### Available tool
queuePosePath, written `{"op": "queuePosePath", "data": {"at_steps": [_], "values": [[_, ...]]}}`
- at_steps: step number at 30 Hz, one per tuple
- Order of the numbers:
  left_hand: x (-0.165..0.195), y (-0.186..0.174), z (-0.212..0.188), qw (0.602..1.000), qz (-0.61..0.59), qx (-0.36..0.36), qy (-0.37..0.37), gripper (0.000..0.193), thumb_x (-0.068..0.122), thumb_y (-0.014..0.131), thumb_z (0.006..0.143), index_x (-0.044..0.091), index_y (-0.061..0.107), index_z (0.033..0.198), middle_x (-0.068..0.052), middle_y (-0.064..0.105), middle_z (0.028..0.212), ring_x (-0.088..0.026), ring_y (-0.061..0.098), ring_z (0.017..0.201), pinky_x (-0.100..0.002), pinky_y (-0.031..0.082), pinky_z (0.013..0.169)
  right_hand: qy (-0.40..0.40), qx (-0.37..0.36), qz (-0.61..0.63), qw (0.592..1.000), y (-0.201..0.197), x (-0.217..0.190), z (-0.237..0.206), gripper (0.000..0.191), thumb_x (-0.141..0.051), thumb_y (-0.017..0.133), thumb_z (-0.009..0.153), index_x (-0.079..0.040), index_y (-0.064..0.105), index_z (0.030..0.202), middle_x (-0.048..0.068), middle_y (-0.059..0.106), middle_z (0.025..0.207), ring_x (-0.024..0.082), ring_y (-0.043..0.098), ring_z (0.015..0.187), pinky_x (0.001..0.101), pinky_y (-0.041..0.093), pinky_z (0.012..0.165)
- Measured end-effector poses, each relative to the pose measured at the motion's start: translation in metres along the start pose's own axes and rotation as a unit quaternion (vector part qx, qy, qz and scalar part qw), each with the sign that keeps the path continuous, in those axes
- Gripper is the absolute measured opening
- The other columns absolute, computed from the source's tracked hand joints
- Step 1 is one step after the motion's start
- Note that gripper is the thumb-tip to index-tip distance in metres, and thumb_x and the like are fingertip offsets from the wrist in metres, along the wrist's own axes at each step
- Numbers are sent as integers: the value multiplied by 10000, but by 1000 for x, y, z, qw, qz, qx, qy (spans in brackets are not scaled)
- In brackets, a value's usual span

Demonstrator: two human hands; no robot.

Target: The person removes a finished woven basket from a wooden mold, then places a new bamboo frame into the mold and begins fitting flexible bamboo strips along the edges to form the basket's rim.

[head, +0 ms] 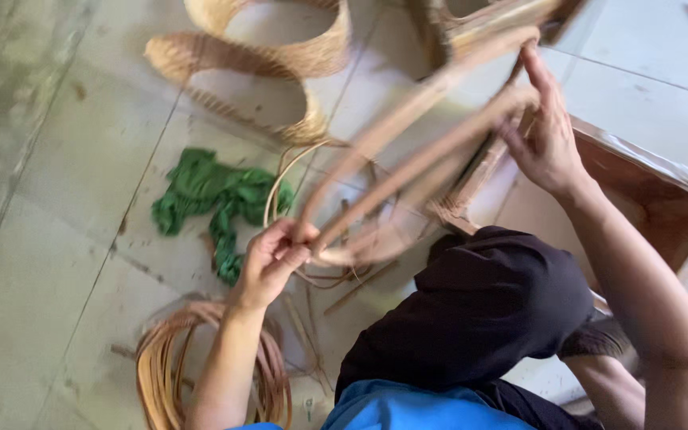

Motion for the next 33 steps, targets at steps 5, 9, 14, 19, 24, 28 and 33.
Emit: {"op": "queuePosePath", "data": {"at_steps": [5,9,14,19,24,28,33], "values": [[-5,1,21,997,13,69,16,266,124,665,1018,6,627,1253,-67,725,1047,-150,710,966,-280,560,833,312,-243,-224,891,-43,16,-9,380,-234,521,1085,-67,621,1411,183,729,1161,246,722,1026,410,578,974],[-24,-8,-11,960,244,114,81,257,135,721,971,20,667,1194,-55,656,1132,-136,685,831,-273,583,693,200,-140,-322,915,-159,11,-28,343,-219,576,1048,-92,662,1356,150,732,1133,228,713,987,389,577,914],[-167,-6,-69,870,465,163,-36,175,143,743,941,42,760,1083,-62,704,915,-164,644,659,-285,519,544,256,-96,-368,889,-261,0,-110,302,-201,645,1002,-124,712,1287,110,735,1098,206,702,937,363,576,840],[-281,13,-103,815,540,47,-204,276,174,711,966,83,706,1226,-89,657,1110,-219,689,882,-364,582,736,358,-117,-339,862,-260,-30,-200,267,-183,714,957,-155,763,1218,69,738,1063,183,691,888,336,575,765],[-256,73,-19,896,439,41,47,661,48,704,790,-33,548,1427,-249,514,1426,-427,489,1316,-479,404,1074,285,-22,-263,922,-186,-54,-258,227,-179,786,880,-180,794,1107,38,727,1010,182,678,837,328,566,699],[-236,141,121,944,328,-16,22,410,161,682,962,74,654,1362,-98,694,1325,-182,719,919,-327,579,893,156,-27,-255,954,-131,-39,-274,358,-68,748,775,-121,764,1129,42,654,938,233,663,847,362,572,692],[-224,213,280,972,217,-85,-25,528,256,537,1043,32,387,1496,-119,560,1386,-52,623,541,-223,541,463,31,-125,-226,966,-94,-27,-287,430,-87,717,761,-46,717,1189,31,632,935,213,646,853,350,565,678]]}}
Point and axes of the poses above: each hand's wrist, its own z-axis towards the middle knuckle, its own y-axis out of the palm, x = y × z, the point moved 3 cm from there along z, towards the middle knuckle
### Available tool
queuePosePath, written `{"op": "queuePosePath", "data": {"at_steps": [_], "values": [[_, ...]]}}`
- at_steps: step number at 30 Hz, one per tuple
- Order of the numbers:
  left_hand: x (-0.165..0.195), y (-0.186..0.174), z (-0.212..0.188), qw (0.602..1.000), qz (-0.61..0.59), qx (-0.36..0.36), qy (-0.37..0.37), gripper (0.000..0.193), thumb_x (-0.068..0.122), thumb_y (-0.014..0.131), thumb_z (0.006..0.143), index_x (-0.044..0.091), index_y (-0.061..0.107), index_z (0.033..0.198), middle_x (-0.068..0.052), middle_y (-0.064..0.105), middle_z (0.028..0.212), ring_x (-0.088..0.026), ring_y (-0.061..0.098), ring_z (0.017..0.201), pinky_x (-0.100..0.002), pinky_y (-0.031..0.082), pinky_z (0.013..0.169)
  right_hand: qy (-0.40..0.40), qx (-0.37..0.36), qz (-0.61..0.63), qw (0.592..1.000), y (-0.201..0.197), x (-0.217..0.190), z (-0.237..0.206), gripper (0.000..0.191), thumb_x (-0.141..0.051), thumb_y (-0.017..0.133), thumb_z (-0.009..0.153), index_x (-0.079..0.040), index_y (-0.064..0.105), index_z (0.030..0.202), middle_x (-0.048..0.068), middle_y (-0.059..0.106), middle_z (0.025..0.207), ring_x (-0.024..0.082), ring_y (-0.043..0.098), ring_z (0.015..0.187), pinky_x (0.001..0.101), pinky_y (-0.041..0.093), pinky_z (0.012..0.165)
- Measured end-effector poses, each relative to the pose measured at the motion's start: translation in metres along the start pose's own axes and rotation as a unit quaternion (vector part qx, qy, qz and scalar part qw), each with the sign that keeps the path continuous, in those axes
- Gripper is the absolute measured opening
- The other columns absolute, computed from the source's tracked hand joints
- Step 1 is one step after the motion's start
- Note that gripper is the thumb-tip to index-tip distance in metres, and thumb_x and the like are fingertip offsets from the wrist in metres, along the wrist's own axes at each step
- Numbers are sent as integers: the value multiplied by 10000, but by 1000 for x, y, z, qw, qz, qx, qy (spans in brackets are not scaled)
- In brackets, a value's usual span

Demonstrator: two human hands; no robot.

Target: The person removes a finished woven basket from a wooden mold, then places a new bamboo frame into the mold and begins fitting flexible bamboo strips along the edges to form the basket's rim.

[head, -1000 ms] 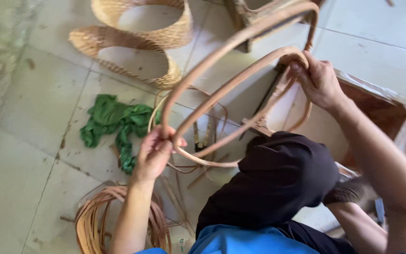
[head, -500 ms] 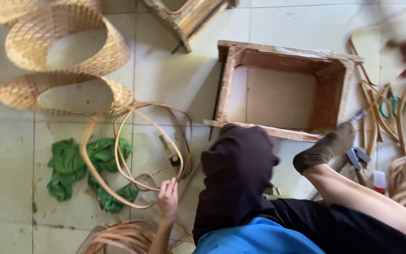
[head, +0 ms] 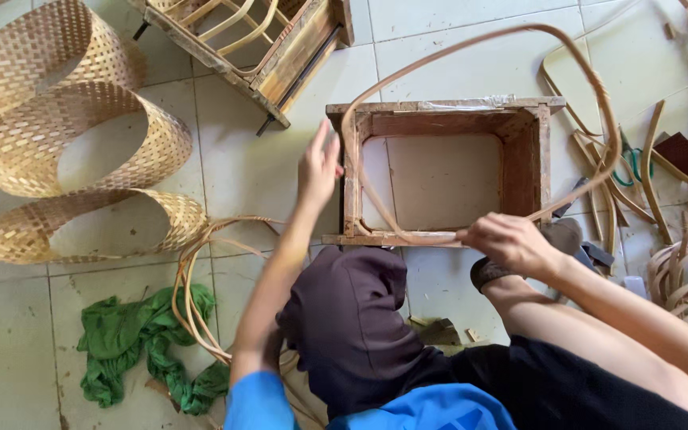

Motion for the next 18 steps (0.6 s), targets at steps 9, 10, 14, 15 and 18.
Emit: {"op": "queuePosePath", "data": {"at_steps": [9,10,14,15,18], "values": [[109,10,29,928,-208,-310,-8,313,183,751,1003,27,717,1273,3,723,934,-20,553,624,-184,444,540,156,-57,-62,984,-42,10,-22,389,-264,585,870,-193,660,1244,121,631,1264,304,607,1117,506,484,921],[125,8,19,936,-137,-316,68,268,164,767,982,52,729,1222,2,720,951,-25,564,633,-188,460,535,281,-100,-5,954,-58,15,-22,399,-356,650,860,-194,676,1223,79,637,1225,288,600,1078,530,458,874],[146,27,-25,905,60,-299,298,168,142,812,912,129,762,1072,14,712,935,-41,612,673,-180,523,561,176,16,-289,941,-133,1,-9,654,-488,617,933,-41,603,1411,178,650,1135,328,605,981,522,470,902],[138,35,-34,893,87,-291,332,159,151,818,898,144,765,1048,22,711,911,-44,627,683,-173,539,579,207,4,-260,943,-134,6,-5,672,-469,601,923,-31,606,1433,147,675,1102,292,611,937,504,484,865],[92,47,-52,865,192,-212,412,94,199,814,936,158,773,1011,5,662,847,-112,620,729,-203,549,642,180,-66,-45,980,-70,17,8,499,-329,606,951,-92,625,1391,94,692,1068,231,634,898,396,537,780]]}}
Point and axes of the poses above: each hand's wrist, its own z-axis towards the middle knuckle, its own y-axis out of the palm, x = y × z, the point moved 3 cm from there along z, towards the middle knuckle
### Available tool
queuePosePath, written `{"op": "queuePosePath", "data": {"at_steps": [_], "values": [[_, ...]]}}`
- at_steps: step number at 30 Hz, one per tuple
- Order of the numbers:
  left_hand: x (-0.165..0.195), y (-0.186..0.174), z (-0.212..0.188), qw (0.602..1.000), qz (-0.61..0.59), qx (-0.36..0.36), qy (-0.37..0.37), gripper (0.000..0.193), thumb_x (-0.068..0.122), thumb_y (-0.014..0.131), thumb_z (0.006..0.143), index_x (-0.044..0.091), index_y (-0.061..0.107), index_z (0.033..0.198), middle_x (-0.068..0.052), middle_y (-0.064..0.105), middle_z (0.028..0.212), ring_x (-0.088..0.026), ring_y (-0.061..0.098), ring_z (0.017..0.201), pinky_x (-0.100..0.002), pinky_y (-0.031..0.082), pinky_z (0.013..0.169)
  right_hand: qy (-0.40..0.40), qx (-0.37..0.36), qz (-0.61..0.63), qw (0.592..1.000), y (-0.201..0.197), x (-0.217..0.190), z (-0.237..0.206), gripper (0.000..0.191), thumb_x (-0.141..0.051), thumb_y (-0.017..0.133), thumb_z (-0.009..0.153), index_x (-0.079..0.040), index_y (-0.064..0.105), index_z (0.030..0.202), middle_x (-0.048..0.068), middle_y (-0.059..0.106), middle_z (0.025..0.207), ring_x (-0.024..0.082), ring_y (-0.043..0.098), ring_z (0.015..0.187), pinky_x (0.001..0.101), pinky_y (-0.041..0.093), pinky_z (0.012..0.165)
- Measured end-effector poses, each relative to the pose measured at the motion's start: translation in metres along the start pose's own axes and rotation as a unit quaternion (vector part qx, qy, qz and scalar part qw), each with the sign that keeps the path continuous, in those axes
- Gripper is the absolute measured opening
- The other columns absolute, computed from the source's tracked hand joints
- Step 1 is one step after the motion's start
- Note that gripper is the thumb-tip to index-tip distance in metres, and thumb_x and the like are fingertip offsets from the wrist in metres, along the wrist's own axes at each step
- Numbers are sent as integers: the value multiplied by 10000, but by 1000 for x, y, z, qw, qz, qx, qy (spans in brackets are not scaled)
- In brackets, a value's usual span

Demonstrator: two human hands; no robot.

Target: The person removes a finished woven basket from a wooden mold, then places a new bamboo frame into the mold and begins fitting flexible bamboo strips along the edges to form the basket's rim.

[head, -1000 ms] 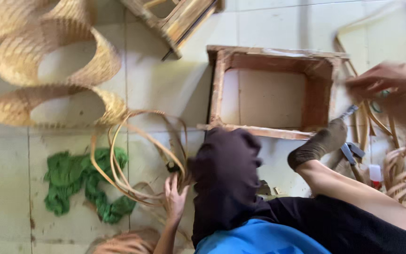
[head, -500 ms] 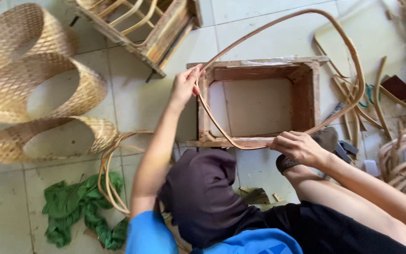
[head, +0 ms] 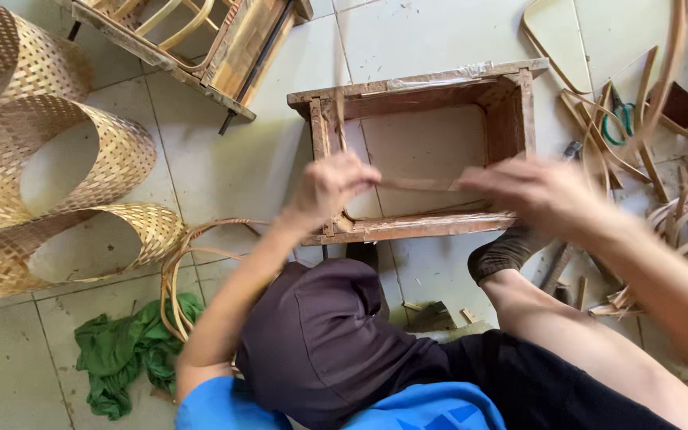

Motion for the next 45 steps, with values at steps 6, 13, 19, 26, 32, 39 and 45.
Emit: {"op": "queuePosePath", "data": {"at_steps": [6,13,19,26,32,39,45], "values": [[-17,80,-98,985,170,-29,0,126,228,746,858,141,735,949,-13,732,975,-264,660,1083,-415,489,1041,-59,0,63,996,135,2,-17,436,-144,657,852,-145,681,1287,20,684,995,218,654,896,379,561,762],[-32,106,-148,993,97,-18,-64,168,186,733,940,57,707,1045,-66,686,1024,-265,641,1165,-481,411,1213,-11,-41,124,991,167,7,-11,390,-153,686,862,-239,734,1240,9,669,989,230,604,874,358,540,803],[-22,100,-152,985,168,-31,-29,482,463,750,819,44,678,1046,-111,665,1042,-301,617,1170,-506,338,1187,-25,-52,169,984,170,13,-6,406,-191,691,838,-244,738,1238,-14,670,1006,242,567,868,368,537,802],[-16,103,-147,976,208,-46,-53,502,508,801,817,65,660,1007,-85,630,992,-270,612,1106,-481,375,1189,1,-79,161,984,178,10,-7,332,-246,695,900,-223,749,1227,-1,675,1002,249,601,919,390,518,849],[-11,99,-147,978,193,-38,-75,494,500,814,782,76,662,986,-71,620,964,-258,615,1070,-477,393,1173,220,156,-28,963,159,40,-53,587,-203,751,923,-166,567,1478,122,550,1523,347,471,1434,500,347,1162],[-8,102,-146,980,182,-37,-76,486,491,829,742,90,665,961,-55,609,932,-243,618,1027,-472,414,1155,379,116,27,918,182,85,-105,901,-236,709,988,29,188,1674,289,281,1707,411,311,1557,505,239,1262],[-6,103,-148,979,180,-39,-82,493,495,839,735,89,665,956,-51,604,922,-241,622,1018,-475,416,1142,414,117,48,901,186,93,-100,910,-307,703,990,33,173,1648,270,230,1689,388,256,1557,535,214,1245]]}}
Point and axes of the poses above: each hand's wrist, its own z-axis towards the middle knuckle, its own y-axis out of the palm, x = y × z, the point moved 3 cm from there along z, towards the middle knuckle
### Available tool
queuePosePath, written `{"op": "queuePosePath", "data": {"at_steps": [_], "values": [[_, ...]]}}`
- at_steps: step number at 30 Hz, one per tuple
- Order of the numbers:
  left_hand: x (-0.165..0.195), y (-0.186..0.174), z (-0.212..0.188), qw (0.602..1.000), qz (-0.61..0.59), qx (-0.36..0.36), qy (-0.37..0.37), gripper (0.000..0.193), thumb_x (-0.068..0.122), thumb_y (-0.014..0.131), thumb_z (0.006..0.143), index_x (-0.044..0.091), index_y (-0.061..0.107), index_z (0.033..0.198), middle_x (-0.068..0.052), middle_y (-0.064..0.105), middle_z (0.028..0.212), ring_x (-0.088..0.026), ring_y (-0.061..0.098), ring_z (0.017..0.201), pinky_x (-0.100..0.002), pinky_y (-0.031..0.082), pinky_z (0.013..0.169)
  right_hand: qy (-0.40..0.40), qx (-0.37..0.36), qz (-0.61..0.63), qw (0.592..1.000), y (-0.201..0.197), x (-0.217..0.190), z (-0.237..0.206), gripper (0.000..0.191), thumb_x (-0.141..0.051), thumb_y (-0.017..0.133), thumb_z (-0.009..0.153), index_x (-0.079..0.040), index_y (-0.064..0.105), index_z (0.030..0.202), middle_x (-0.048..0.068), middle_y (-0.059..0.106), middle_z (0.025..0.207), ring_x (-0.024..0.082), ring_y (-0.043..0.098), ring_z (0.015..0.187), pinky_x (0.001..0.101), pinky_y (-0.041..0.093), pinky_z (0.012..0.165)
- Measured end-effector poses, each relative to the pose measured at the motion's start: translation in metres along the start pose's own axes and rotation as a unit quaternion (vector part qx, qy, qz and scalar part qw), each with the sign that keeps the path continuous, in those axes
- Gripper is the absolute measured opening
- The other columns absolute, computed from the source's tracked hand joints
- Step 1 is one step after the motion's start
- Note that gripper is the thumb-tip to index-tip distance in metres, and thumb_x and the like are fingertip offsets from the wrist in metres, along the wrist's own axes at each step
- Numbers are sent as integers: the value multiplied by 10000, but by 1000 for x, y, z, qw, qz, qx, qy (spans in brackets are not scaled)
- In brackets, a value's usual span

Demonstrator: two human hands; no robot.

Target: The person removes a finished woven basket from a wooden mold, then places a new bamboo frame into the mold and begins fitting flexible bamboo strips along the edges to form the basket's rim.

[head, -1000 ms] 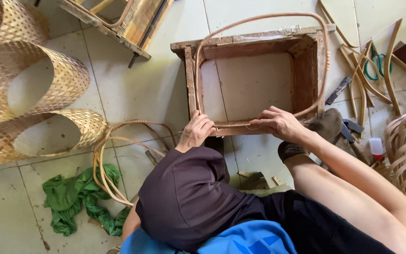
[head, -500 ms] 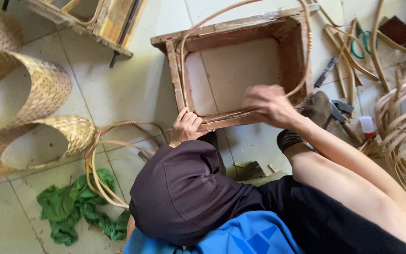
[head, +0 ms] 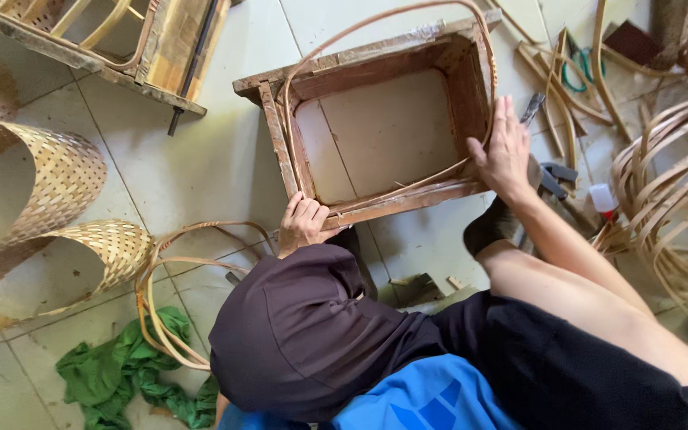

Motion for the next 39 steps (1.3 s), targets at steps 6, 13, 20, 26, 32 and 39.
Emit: {"op": "queuePosePath", "data": {"at_steps": [6,13,20,26,32,39], "values": [[5,-5,1,1000,5,4,1,481,510,827,759,94,649,920,-57,604,912,-244,623,1005,-474,426,1131,-55,-87,-107,989,-15,-1,-18,926,-202,664,891,7,178,1650,230,190,1721,334,195,1599,578,151,1243],[6,-5,2,1000,7,14,0,475,516,811,777,96,637,915,-63,605,922,-250,624,1011,-469,430,1136,-107,-40,-232,966,-11,-10,-28,864,-211,599,911,61,254,1655,243,191,1743,353,201,1623,583,101,1274],[2,0,1,999,10,27,15,481,525,810,792,97,629,915,-67,604,923,-253,624,1013,-474,426,1130,-274,-84,-281,916,-37,-26,-40,344,-194,643,921,-84,584,1242,118,589,1315,289,456,1457,535,258,1322],[0,5,-6,999,13,36,15,495,537,810,797,98,622,924,-68,612,942,-250,620,1031,-477,420,1136,-374,-110,-308,868,-43,-45,-47,441,-262,656,812,-5,643,1171,125,643,1029,306,598,1164,434,360,1166],[1,7,-12,999,27,23,27,510,554,801,800,94,630,938,-77,618,942,-250,613,1018,-495,417,1100,-379,-156,-494,767,-27,-49,-49,195,-164,545,953,-12,644,1025,24,656,791,194,655,915,451,236,1286],[-1,4,-14,999,24,16,23,504,553,789,804,89,632,922,-77,623,931,-252,616,999,-493,427,1067,-411,-253,-509,712,-20,-66,-39,202,-275,595,884,-118,690,800,-7,644,773,238,613,1046,552,72,1287]]}}
Point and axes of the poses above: each hand's wrist, its own z-axis towards the middle knuckle, its own y-axis out of the palm, x = y × z, the point moved 3 cm from there along z, towards the middle knuckle
